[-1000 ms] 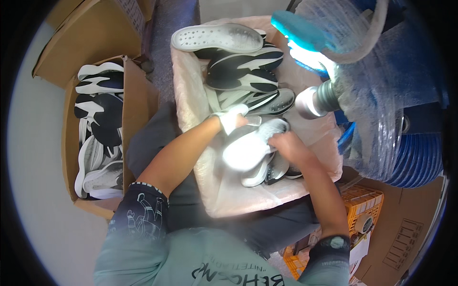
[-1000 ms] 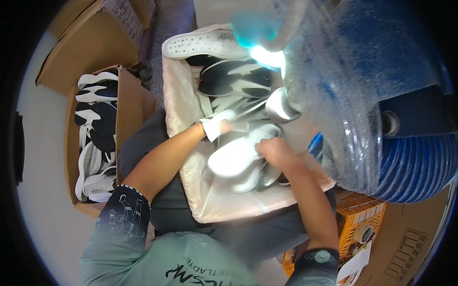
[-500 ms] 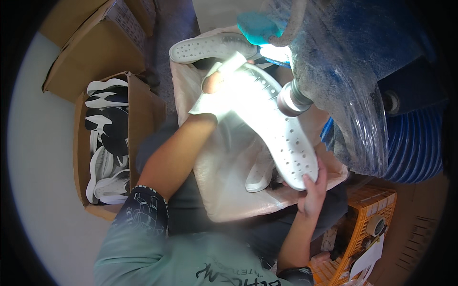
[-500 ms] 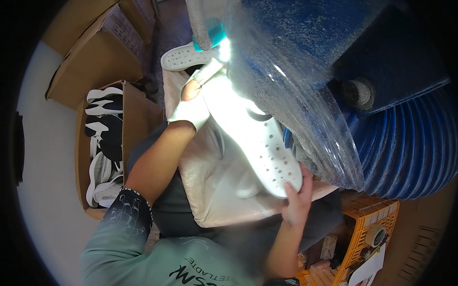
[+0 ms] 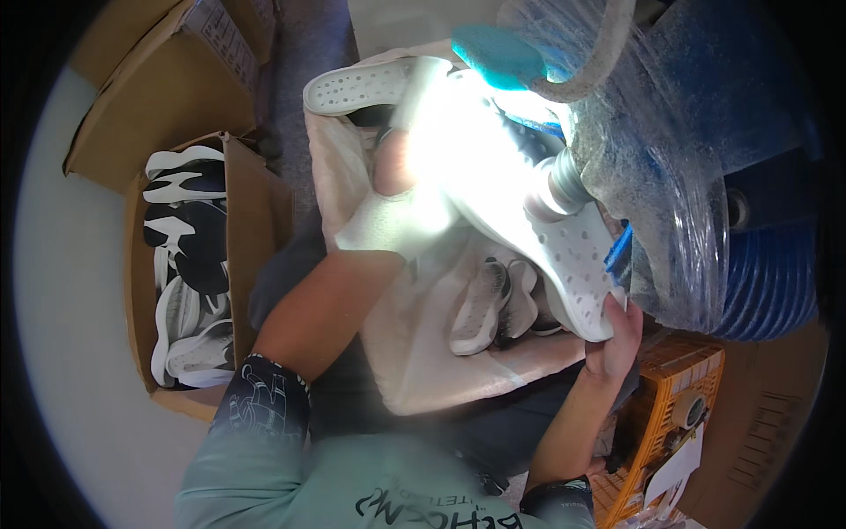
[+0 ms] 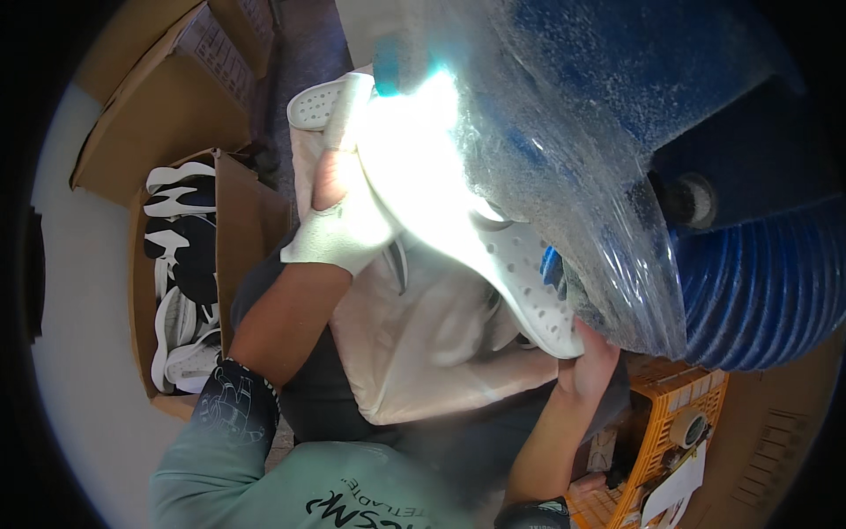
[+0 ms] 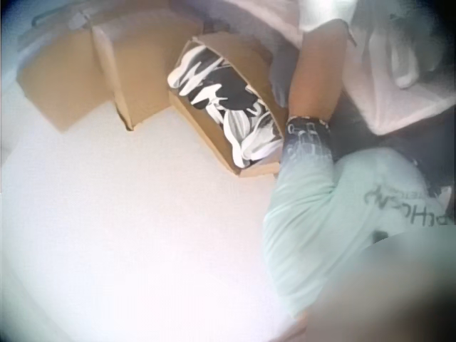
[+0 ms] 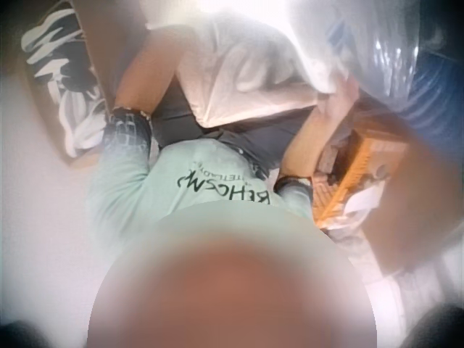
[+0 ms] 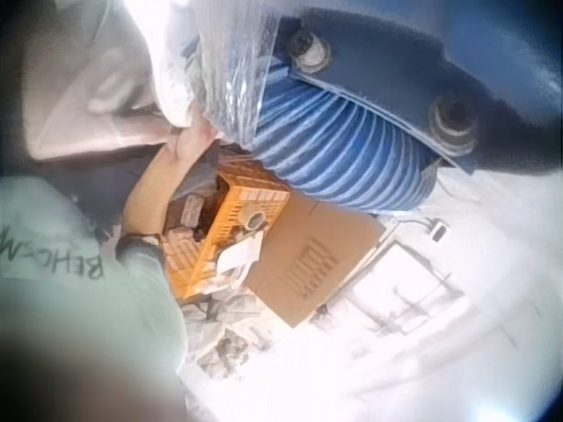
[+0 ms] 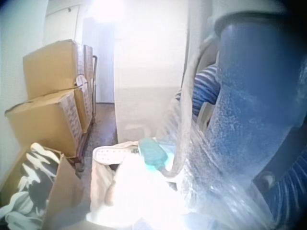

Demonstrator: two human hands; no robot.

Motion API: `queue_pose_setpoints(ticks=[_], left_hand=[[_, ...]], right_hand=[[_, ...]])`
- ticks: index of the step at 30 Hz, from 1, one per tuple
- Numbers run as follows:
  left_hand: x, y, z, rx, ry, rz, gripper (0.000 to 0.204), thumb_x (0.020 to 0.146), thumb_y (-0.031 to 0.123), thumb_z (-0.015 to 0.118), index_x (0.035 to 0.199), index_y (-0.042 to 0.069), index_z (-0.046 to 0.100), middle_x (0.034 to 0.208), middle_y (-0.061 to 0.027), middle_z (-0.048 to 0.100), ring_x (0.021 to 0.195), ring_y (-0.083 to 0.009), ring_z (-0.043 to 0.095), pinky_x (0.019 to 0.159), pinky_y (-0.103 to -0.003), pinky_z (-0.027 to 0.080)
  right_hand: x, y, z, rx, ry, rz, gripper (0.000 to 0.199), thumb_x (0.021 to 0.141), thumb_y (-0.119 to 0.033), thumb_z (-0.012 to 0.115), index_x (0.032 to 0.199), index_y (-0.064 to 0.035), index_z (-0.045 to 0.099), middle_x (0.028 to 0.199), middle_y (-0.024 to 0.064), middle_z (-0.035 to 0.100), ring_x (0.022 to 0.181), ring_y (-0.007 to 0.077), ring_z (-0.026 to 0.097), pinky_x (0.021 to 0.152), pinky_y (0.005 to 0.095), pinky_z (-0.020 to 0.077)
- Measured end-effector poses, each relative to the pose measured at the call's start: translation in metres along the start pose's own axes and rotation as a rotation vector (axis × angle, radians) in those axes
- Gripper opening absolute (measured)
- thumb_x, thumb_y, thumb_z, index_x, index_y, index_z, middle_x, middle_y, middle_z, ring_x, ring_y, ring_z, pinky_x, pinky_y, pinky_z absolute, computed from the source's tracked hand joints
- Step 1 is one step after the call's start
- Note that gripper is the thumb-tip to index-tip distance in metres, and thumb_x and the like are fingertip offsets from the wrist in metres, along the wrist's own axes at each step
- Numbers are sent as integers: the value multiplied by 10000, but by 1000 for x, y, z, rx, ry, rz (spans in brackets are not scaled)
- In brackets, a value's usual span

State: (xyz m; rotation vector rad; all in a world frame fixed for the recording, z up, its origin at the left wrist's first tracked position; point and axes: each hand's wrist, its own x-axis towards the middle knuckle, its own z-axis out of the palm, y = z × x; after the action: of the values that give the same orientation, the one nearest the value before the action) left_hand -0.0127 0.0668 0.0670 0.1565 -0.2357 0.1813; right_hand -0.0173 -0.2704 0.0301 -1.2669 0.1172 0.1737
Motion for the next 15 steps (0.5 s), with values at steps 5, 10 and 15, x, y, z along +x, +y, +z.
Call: queue_pose_setpoints(ticks=[5,10,15], left_hand=[[-9,17,-25,43,216,-151,483,996,463,491,1242,52,557,1269,-153,591,1088,-277,617,951,-432,516],[-23,-29,-27,-142,15,-235,479,1042,438,382,1230,28,542,1251,-197,608,1152,-324,601,995,-485,498],[-23,-56,-4,-348,-216,-313,570,1047,471,346,1334,1,491,1291,-196,591,1182,-323,576,1047,-462,436]], right_hand=[[11,10,28,-175,-273,243,675,731,-132,732,1332,15,464,1152,160,624,1024,220,633,904,297,485],[51,-1,34,-349,-541,226,705,726,-131,738,1357,14,459,1155,147,628,1010,223,629,907,313,483],[81,-53,17,-464,-484,-108,674,729,-124,742,1333,13,477,1140,140,632,994,219,629,893,314,486]])
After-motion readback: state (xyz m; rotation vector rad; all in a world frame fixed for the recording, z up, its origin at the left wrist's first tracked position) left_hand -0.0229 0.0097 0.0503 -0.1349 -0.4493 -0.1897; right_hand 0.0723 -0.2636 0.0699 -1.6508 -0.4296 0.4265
